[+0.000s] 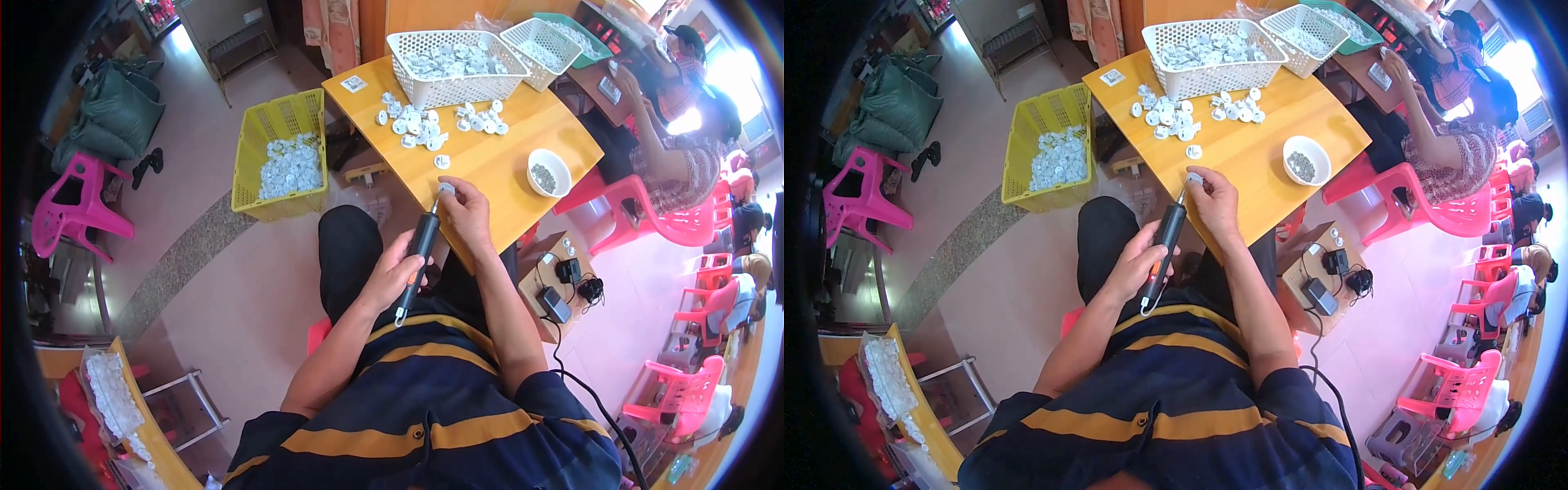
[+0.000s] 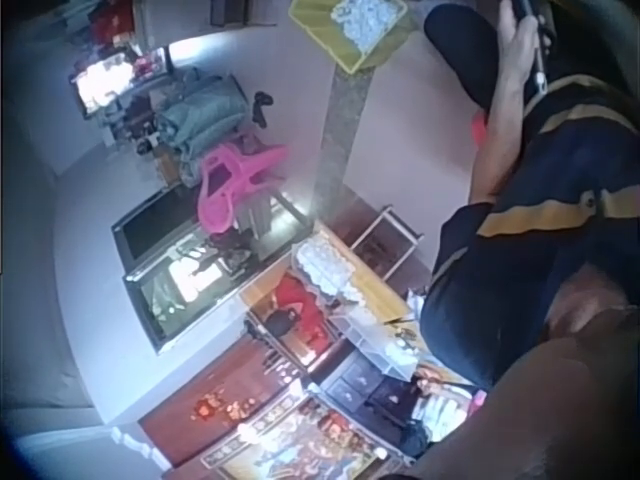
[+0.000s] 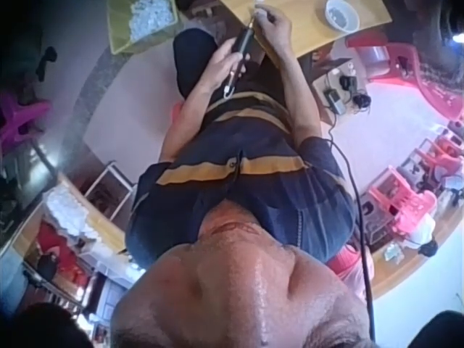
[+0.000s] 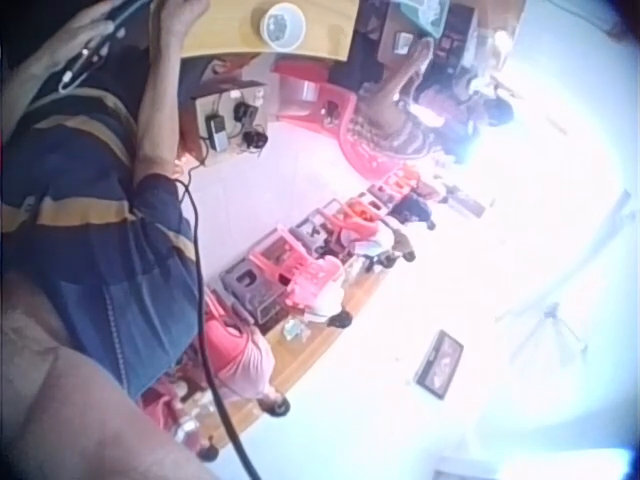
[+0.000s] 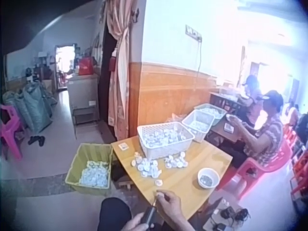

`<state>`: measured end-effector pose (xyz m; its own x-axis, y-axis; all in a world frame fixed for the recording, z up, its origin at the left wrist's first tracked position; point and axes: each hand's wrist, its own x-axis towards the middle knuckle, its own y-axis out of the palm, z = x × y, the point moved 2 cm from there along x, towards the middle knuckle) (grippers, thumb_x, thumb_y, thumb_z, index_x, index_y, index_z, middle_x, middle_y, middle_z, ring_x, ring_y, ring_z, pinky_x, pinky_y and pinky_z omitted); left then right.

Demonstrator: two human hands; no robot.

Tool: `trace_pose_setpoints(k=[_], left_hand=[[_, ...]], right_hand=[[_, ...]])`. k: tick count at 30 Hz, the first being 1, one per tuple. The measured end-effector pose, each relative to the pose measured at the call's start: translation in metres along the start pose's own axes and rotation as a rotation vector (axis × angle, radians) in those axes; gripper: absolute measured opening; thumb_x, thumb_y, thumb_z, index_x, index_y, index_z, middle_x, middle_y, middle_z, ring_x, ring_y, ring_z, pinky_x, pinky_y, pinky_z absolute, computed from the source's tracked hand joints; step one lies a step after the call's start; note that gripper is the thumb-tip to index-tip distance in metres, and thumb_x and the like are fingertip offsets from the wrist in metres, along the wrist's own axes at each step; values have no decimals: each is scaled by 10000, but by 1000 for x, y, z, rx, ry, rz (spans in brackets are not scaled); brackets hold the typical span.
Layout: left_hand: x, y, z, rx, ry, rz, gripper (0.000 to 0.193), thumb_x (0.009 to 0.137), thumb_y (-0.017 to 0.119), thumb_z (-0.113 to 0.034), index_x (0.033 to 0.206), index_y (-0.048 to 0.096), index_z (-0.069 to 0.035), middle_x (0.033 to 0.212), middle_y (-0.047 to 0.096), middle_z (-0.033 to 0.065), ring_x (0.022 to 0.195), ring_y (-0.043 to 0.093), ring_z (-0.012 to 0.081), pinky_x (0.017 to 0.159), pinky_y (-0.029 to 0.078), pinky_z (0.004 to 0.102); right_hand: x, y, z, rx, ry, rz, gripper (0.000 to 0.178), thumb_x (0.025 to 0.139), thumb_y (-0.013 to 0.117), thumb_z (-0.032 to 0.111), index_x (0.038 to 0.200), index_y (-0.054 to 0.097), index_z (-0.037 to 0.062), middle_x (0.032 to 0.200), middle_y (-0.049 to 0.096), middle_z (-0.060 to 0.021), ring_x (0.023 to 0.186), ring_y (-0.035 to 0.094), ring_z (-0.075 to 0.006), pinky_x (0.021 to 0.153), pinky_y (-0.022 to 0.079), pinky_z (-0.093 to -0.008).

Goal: Assembling small plastic components by inserting screws using an electric screwdriver.

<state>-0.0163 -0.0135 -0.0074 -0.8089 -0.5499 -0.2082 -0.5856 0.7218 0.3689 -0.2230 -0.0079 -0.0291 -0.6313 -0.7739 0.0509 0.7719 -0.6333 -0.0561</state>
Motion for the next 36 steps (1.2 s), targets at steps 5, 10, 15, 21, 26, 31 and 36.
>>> trace_pose_setpoints(k=[5, 10, 15, 21, 26, 31, 36], left_hand=[[1, 1, 0, -6, -4, 4, 537, 964, 504, -90, 1484, 386, -30, 1061, 632, 115, 749, 642, 142, 676, 561, 282], [1, -1, 3, -10, -6, -2, 537, 964, 504, -86, 1485, 384, -27, 1056, 633, 116, 743, 644, 145, 661, 562, 284], [2, -1, 4, -22, -13, -4, 538, 962, 504, -80, 1483, 383, -25, 1053, 633, 117, 737, 645, 147, 652, 563, 286], [2, -1, 3, -19, -16, -1, 530, 961, 502, -79, 1476, 390, -27, 1053, 633, 118, 732, 647, 148, 650, 566, 291], [2, -2, 5, -9, -19, -7, 530, 960, 501, -79, 1476, 389, -29, 1054, 632, 120, 730, 650, 148, 641, 568, 289], [2, -1, 4, -14, -27, -4, 539, 960, 501, -79, 1483, 382, -29, 1055, 632, 120, 724, 651, 147, 630, 571, 290], [1, -1, 4, -24, -41, -6, 541, 962, 497, -79, 1486, 376, -27, 1053, 635, 118, 717, 653, 147, 618, 574, 291]], right_hand=[[2, -1, -7, -36, -25, -8, 208, 925, 698, 49, 1127, 745, 26, 808, 599, 28, 694, 527, -53, 640, 471, -222], [1, 1, -6, -37, -24, -13, 206, 923, 698, 49, 1122, 747, 25, 849, 607, 11, 705, 532, -62, 650, 478, -228], [1, -1, -6, -99, -80, -21, 212, 914, 698, 40, 1120, 749, 34, 857, 604, -9, 718, 552, -76, 670, 493, -235], [0, 1, -3, -103, -115, -28, 201, 921, 690, 45, 1112, 752, 35, 892, 634, -28, 725, 574, -85, 677, 502, -236], [-2, 2, 0, -113, -119, -34, 199, 922, 689, 43, 1110, 753, 34, 904, 647, -35, 724, 580, -89, 682, 507, -241], [-1, 1, 0, -113, -157, -41, 203, 915, 688, 28, 1106, 756, 40, 906, 650, -37, 721, 576, -92, 682, 504, -241], [-3, 2, 6, -196, -261, -22, 212, 898, 690, -3, 1089, 760, 56, 901, 657, -63, 711, 589, -128, 683, 503, -258]])
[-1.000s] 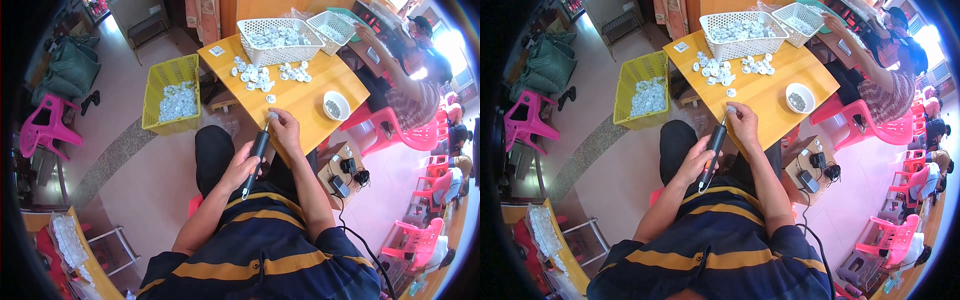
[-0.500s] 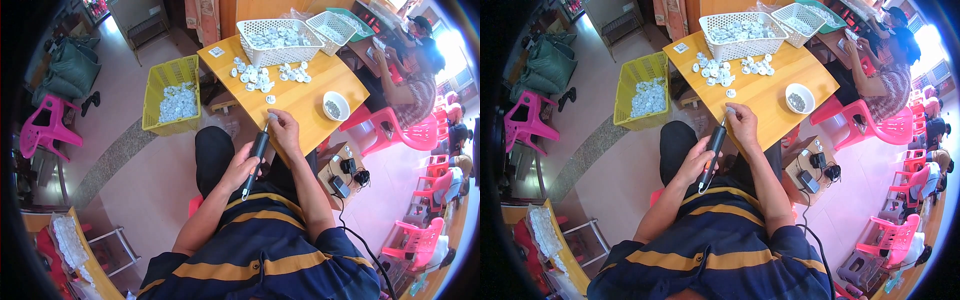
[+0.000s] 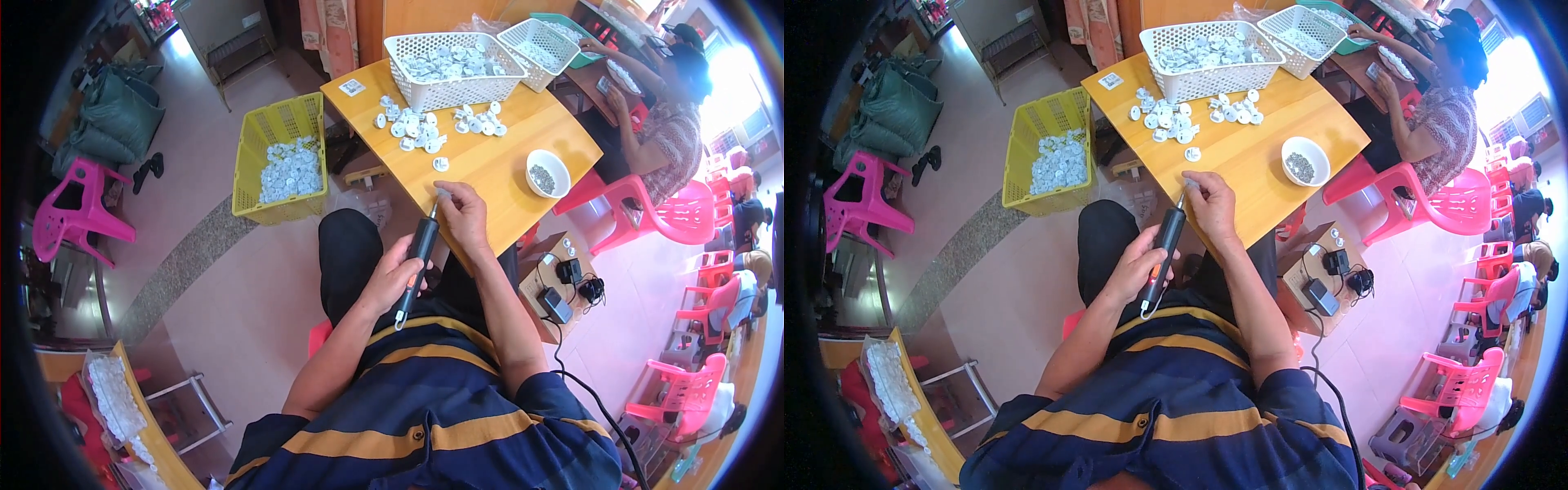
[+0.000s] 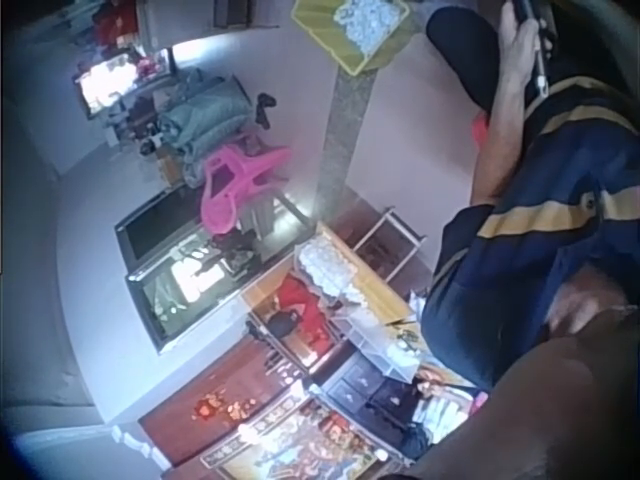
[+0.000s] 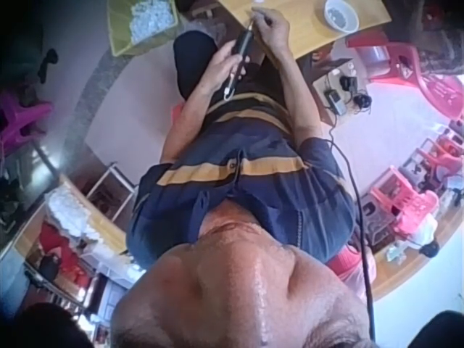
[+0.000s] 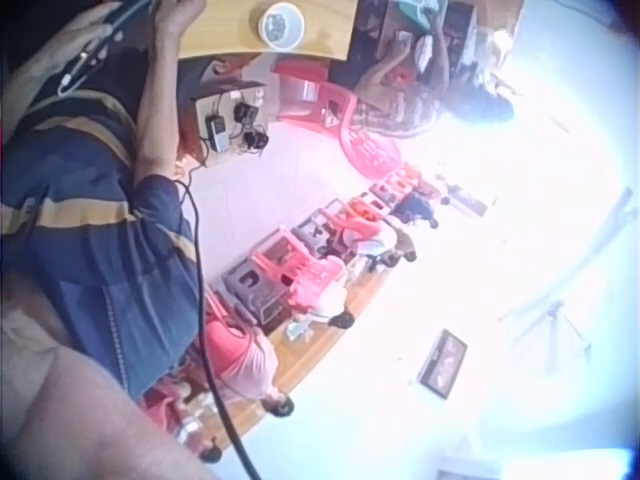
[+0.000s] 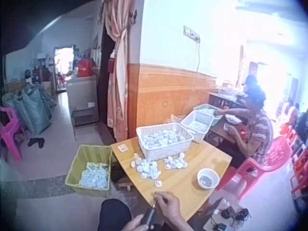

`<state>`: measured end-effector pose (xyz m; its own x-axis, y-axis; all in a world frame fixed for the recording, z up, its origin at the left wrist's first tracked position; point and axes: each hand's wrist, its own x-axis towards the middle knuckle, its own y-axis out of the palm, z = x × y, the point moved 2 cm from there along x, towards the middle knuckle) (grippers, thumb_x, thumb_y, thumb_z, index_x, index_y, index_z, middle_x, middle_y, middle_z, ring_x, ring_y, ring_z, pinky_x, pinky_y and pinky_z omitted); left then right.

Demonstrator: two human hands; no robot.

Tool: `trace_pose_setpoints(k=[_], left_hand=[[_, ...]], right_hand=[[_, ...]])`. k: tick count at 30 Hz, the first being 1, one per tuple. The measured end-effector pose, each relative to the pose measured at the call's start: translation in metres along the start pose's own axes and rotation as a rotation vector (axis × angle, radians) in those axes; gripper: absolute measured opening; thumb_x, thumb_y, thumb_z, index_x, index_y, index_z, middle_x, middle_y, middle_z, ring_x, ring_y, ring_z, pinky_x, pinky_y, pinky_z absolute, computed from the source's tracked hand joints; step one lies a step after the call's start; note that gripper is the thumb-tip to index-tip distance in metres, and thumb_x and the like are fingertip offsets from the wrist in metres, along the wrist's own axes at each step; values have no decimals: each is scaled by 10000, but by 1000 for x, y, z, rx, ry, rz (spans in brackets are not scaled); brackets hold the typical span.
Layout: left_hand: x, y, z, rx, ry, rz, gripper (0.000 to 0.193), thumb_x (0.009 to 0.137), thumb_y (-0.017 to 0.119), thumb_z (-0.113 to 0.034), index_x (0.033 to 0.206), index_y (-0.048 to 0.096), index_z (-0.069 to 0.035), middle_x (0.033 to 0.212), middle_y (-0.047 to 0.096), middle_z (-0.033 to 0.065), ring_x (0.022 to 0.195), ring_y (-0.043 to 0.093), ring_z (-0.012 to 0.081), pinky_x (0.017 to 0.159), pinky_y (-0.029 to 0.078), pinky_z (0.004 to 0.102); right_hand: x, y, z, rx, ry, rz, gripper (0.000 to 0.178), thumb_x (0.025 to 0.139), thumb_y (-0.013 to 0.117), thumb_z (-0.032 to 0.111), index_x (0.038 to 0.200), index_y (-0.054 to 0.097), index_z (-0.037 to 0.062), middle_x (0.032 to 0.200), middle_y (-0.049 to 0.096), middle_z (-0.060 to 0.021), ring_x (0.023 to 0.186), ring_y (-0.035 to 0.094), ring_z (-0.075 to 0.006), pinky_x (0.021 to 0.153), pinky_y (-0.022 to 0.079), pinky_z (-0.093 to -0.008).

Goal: Assembling small plastic components by inserting screws using an electric screwdriver.

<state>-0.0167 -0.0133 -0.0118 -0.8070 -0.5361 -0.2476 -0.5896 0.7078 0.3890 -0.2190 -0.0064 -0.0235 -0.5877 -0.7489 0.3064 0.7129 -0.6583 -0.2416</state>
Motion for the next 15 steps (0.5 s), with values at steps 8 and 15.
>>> trace_pose_setpoints(k=[8, 15], left_hand=[[-1, 0, -1, -34, -44, 31, 522, 979, 493, -99, 1484, 380, -31, 1056, 642, 113, 721, 654, 141, 608, 578, 281], [-3, 2, -5, -61, -65, 31, 463, 984, 510, -111, 1435, 430, -44, 1037, 637, 95, 722, 642, 139, 613, 562, 286]], right_hand=[[3, -10, 11, -173, -118, 68, 234, 863, 694, -23, 1070, 760, 62, 971, 716, -139, 841, 702, -257, 764, 554, -323], [2, -13, 11, -173, -139, 75, 226, 856, 696, -31, 1051, 763, 61, 996, 730, -145, 888, 719, -284, 789, 564, -333]])
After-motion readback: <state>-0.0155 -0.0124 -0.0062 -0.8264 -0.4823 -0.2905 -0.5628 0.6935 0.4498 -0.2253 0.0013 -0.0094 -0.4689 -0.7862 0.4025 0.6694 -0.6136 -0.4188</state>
